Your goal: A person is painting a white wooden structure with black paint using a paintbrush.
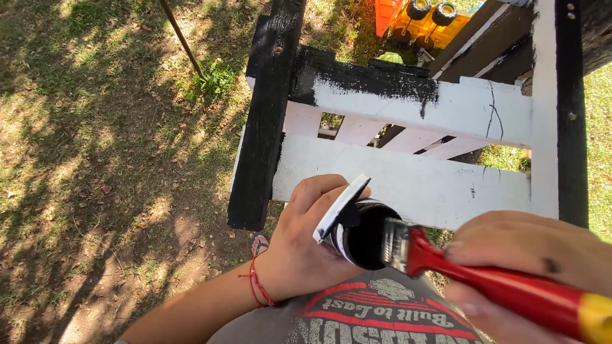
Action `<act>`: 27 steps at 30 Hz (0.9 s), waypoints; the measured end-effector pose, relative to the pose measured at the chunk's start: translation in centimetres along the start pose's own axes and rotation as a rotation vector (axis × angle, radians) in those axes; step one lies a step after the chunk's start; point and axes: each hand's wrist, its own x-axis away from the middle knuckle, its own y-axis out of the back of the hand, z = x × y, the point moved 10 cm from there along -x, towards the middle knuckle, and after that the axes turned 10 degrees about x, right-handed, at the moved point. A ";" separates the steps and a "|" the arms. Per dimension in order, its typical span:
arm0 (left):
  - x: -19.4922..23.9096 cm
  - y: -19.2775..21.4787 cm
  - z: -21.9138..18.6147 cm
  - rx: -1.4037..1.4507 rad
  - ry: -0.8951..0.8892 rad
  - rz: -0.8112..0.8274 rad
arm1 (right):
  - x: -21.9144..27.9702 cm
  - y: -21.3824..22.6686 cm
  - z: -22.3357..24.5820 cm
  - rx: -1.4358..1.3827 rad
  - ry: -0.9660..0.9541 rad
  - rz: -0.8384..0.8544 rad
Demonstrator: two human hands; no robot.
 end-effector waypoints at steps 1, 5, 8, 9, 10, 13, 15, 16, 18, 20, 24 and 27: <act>0.1 0.0 0.3 0.004 0.022 -0.006 | 1.1 0.3 -1.3 -0.076 -0.040 -0.073; 0.0 0.1 0.6 0.037 0.066 -0.028 | 3.6 1.3 -4.6 -0.308 -0.500 -0.201; 0.1 -0.1 1.4 0.099 0.142 -0.014 | 1.9 -1.2 -8.6 -1.076 -0.127 -0.492; 0.0 0.0 1.3 0.106 0.133 -0.016 | 1.3 -1.5 -8.9 -1.066 -0.124 -0.496; 0.1 -0.1 1.7 0.087 0.183 -0.006 | 0.9 -2.4 -9.7 -1.264 -0.155 -0.502; 0.4 -0.4 2.8 0.074 0.279 0.008 | 1.0 -5.3 -13.2 -1.502 -0.442 -0.586; 0.8 -0.7 3.5 0.082 0.324 0.015 | 2.4 -7.2 -16.1 -1.529 -0.699 -0.669; 0.9 -0.8 3.7 0.075 0.324 0.019 | 2.6 -8.1 -16.9 -1.578 -0.743 -0.649; 1.1 -0.9 4.1 0.073 0.315 0.027 | 2.5 -8.9 -18.7 -1.621 -0.782 -0.638; 1.5 -1.1 5.0 0.046 0.371 0.054 | 2.9 -8.3 -21.2 -1.661 -0.787 -0.830; 2.0 -1.3 5.5 0.101 0.387 0.061 | 1.6 -4.4 -24.7 -1.411 -0.893 -0.963; 2.7 -1.3 5.7 0.069 0.404 0.059 | 0.0 -2.7 -27.5 -1.139 -0.932 -0.920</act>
